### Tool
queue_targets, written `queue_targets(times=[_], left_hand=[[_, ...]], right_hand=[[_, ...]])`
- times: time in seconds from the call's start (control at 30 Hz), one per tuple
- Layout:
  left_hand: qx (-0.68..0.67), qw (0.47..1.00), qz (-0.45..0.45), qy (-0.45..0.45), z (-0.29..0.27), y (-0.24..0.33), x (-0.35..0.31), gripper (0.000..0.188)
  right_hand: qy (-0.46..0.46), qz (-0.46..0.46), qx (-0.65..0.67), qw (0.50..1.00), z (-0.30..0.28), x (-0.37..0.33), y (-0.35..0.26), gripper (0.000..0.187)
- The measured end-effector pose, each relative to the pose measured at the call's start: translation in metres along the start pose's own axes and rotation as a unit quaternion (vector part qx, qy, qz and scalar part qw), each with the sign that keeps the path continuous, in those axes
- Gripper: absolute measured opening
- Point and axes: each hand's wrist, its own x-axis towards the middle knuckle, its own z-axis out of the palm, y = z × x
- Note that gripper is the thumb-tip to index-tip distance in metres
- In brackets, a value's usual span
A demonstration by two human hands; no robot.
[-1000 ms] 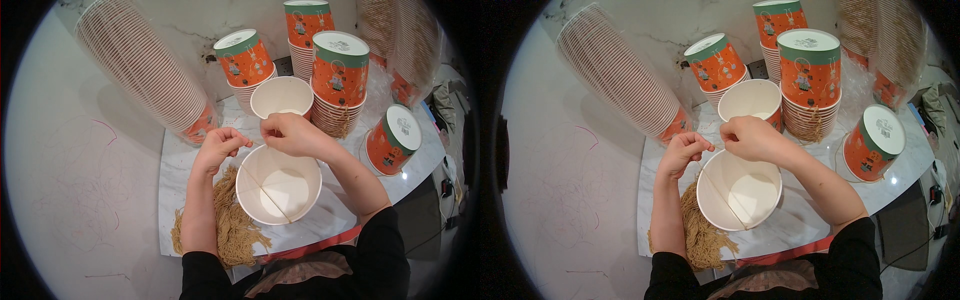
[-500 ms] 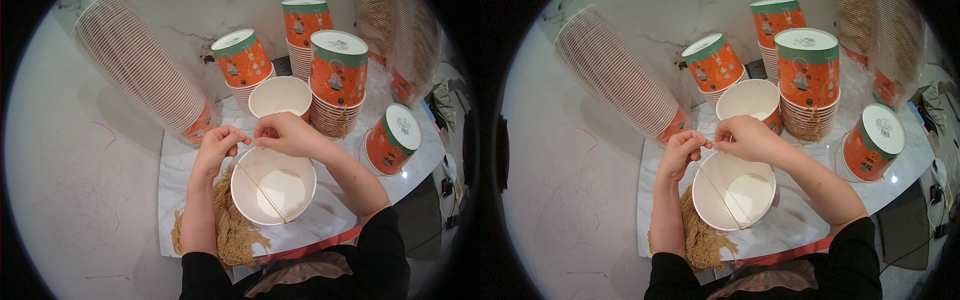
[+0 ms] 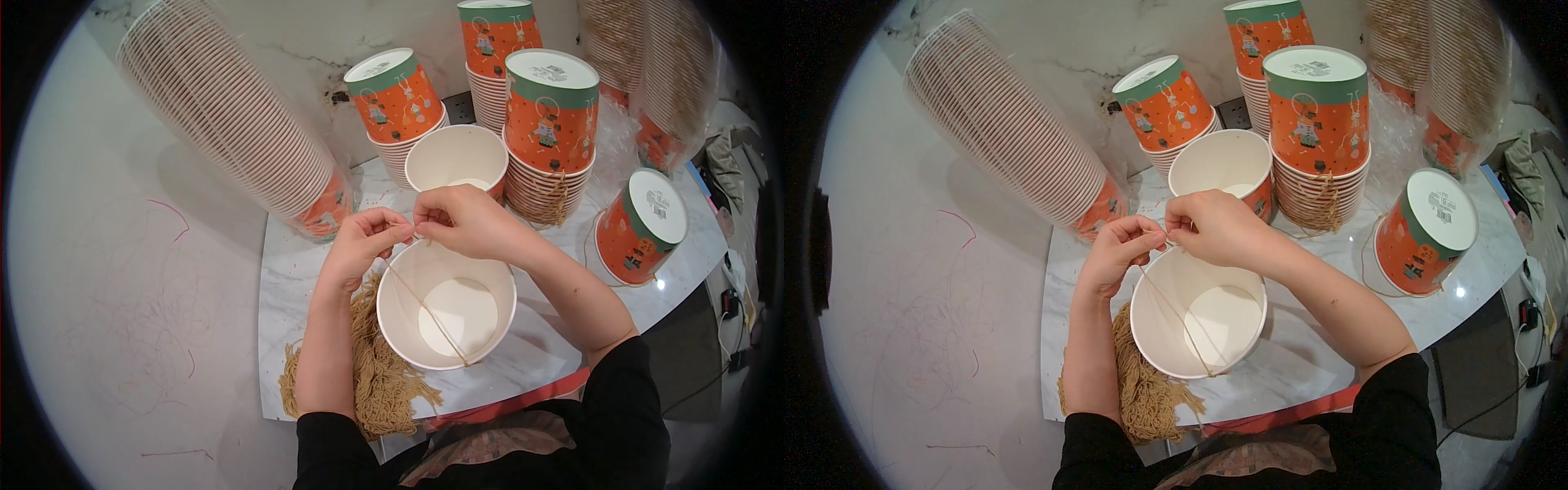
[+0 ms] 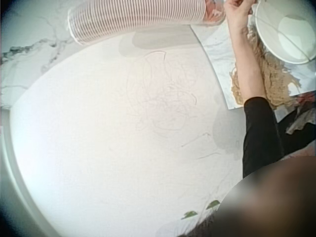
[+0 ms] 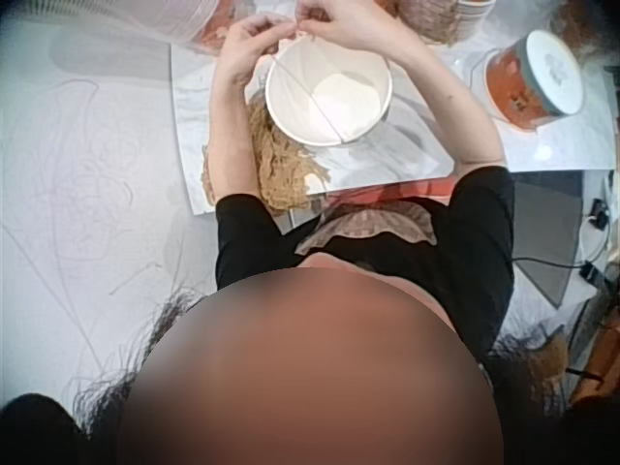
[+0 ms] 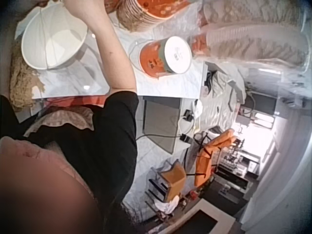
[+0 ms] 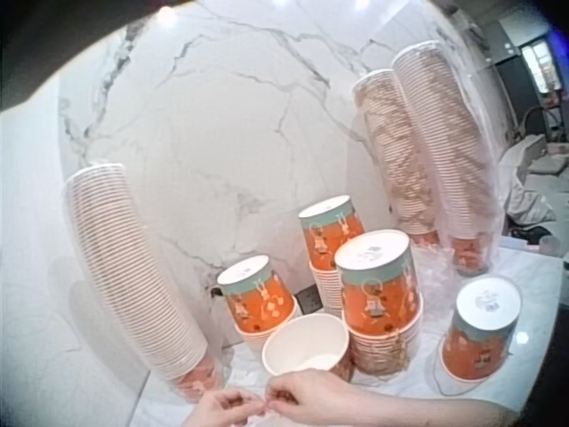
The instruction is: Attaching rope handles to paper containers.
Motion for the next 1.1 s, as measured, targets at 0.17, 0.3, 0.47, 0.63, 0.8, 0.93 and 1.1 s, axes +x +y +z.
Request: queue_targets(times=[0.17,0.3,0.47,0.63,0.8,0.93,1.1], left_hand=[[-0.034,0.999,-0.012,-0.007,0.004,-0.003,0.001,0.008],[-0.020,1.000,-0.015,-0.012,0.003,-0.003,0.001,0.008],[-0.015,0.999,-0.034,-0.019,0.002,0.000,-0.001,0.005],[0.075,0.996,-0.021,-0.050,-0.001,0.011,-0.008,0.009],[0.060,0.996,-0.033,-0.052,-0.008,0.013,-0.012,0.015],[0.060,0.997,-0.023,-0.037,-0.008,0.013,-0.013,0.015],[0.032,0.999,-0.032,-0.001,-0.006,0.010,-0.009,0.018]], right_hand=[[-0.003,-0.005,-0.012,1.000,0.004,-0.001,0.000,0.009],[-0.034,0.007,-0.002,0.999,0.001,-0.003,-0.002,0.007],[-0.065,0.015,0.016,0.998,-0.004,-0.001,0.000,0.006],[-0.119,0.055,0.082,0.988,-0.007,0.003,0.009,0.014],[-0.161,0.155,0.225,0.948,0.000,0.009,0.012,0.024],[-0.133,0.150,0.249,0.948,0.017,0.009,0.016,0.023],[-0.123,0.163,0.343,0.917,0.025,0.010,0.022,0.019]])
